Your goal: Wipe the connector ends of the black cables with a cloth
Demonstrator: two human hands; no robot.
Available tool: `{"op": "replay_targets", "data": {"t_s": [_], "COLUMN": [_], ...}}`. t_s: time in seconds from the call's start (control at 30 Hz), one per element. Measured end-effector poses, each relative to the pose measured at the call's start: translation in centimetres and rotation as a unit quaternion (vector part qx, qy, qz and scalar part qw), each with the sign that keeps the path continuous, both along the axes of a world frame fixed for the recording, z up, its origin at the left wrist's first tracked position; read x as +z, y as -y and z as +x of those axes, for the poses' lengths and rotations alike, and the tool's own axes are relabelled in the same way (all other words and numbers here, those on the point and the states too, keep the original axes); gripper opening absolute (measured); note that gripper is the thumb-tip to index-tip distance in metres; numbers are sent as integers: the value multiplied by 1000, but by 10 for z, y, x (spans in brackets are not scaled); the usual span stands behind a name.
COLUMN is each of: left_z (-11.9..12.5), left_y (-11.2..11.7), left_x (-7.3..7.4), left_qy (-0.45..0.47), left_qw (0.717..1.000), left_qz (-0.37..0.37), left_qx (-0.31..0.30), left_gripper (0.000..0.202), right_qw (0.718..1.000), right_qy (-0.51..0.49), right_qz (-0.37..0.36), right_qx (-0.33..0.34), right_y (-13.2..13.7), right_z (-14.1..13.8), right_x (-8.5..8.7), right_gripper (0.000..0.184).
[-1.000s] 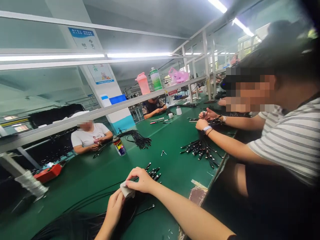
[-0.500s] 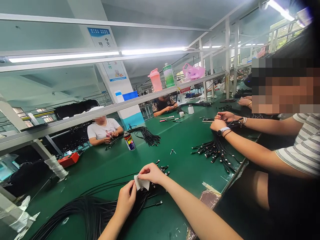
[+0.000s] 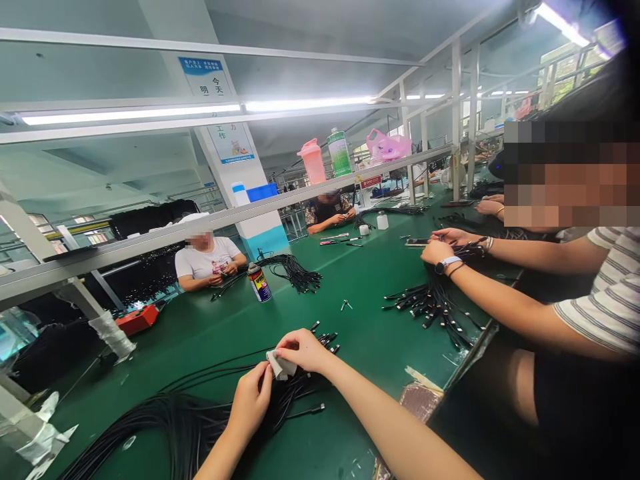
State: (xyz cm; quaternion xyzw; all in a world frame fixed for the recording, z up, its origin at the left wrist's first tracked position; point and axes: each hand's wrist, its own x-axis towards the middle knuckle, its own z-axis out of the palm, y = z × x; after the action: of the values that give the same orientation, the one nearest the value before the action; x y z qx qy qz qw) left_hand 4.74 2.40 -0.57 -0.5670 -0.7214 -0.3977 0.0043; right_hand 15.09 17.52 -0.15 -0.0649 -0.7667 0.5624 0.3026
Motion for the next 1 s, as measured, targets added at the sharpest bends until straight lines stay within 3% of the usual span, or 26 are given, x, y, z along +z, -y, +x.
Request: {"op": "replay_targets", "data": {"t_s": [0.37, 0.63, 0.87, 1.0], "left_z": [0, -1, -1, 0], "left_y": [2, 1, 1, 2], "left_x": [-2, -2, -1, -1], "left_qy": [22, 22, 27, 32], "left_qw": [1000, 1000, 1000, 999], "left_qz": [-11, -2, -10, -12], "left_qx": [-9, -2, -8, -10], "left_gripper": [38, 39, 39, 40], "right_qw": [999, 998, 997, 996], "right_qy": [33, 45, 76, 90], "right_qz": [0, 43, 10, -1], "right_qx": [-12, -7, -26, 8], "right_y": [1, 2, 5, 5], "right_z": [2, 3, -1, 0], "right_x": [3, 4, -6, -7], "right_gripper": [12, 11, 8, 10]}}
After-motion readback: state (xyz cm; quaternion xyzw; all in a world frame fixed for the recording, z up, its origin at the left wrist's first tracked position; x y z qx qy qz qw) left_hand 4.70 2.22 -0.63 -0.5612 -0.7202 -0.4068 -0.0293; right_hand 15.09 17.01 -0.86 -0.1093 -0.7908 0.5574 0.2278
